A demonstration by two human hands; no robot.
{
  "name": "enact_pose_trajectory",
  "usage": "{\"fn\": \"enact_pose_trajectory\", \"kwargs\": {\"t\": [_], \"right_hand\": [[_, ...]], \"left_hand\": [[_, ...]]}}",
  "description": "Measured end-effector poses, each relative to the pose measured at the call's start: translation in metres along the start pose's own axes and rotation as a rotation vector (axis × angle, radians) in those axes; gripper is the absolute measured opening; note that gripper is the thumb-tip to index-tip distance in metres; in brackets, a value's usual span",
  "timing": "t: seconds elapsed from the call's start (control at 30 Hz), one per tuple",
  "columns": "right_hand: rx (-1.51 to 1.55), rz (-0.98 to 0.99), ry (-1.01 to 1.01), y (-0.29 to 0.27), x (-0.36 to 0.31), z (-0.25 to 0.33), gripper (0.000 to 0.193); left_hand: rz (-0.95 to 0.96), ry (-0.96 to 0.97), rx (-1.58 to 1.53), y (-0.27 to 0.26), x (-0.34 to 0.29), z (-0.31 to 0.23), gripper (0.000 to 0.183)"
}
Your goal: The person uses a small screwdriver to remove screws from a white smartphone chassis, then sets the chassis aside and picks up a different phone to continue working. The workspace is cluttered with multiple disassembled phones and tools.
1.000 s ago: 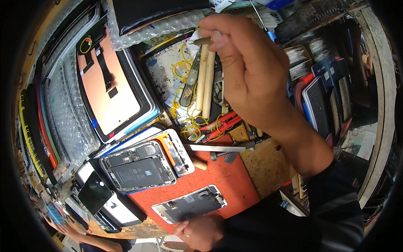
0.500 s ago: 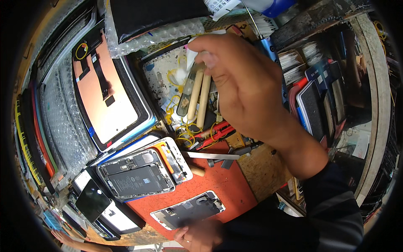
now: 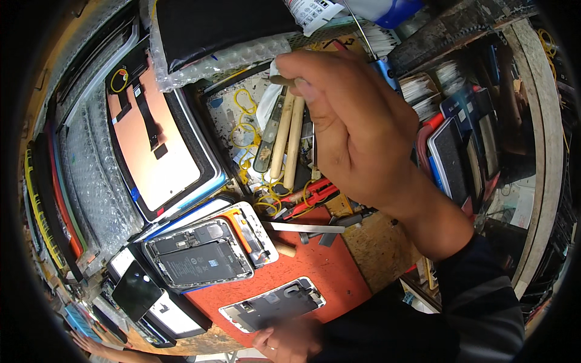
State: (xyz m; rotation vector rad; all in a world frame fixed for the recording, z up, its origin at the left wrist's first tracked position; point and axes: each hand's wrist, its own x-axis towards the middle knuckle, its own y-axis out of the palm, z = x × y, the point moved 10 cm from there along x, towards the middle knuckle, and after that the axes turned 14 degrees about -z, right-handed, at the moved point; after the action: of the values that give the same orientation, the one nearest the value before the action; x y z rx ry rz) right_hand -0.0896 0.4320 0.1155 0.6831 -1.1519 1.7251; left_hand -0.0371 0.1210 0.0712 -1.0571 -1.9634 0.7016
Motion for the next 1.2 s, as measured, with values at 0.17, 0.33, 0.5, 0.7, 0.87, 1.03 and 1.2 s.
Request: {"fn": "enact_pose_trajectory", "kwargs": {"t": [0.17,0.33,0.5,0.7,0.87,1.03,1.2], "right_hand": [[0.16,0.02,0.026,0.016,-0.004,0.002,0.025],[0.197,0.002,0.089,0.023,-0.01,-0.005,0.025],[0.207,-0.019,0.067,0.022,-0.008,-0.005,0.024],[0.181,-0.011,0.11,0.022,-0.012,-0.012,0.022],[0.409,-0.026,0.477,0.027,-0.02,-0.038,0.026],[0.542,-0.038,0.71,0.022,-0.027,-0.049,0.027],[0.527,-0.02,0.754,0.021,-0.027,-0.051,0.026]], "left_hand": [[-0.014,0.005,0.008,0.001,-0.005,-0.001,0.03],[-0.019,-0.049,-0.006,0.004,-0.011,0.001,0.032],[-0.054,-0.082,-0.027,0.003,-0.011,0.001,0.031],[-0.041,-0.071,-0.03,0.002,-0.007,0.001,0.034],[-0.037,-0.066,-0.012,0.001,-0.004,0.001,0.035],[-0.029,-0.038,-0.026,0.004,-0.005,0.002,0.034],[-0.046,-0.052,-0.003,0.003,-0.006,0.001,0.032]]}}
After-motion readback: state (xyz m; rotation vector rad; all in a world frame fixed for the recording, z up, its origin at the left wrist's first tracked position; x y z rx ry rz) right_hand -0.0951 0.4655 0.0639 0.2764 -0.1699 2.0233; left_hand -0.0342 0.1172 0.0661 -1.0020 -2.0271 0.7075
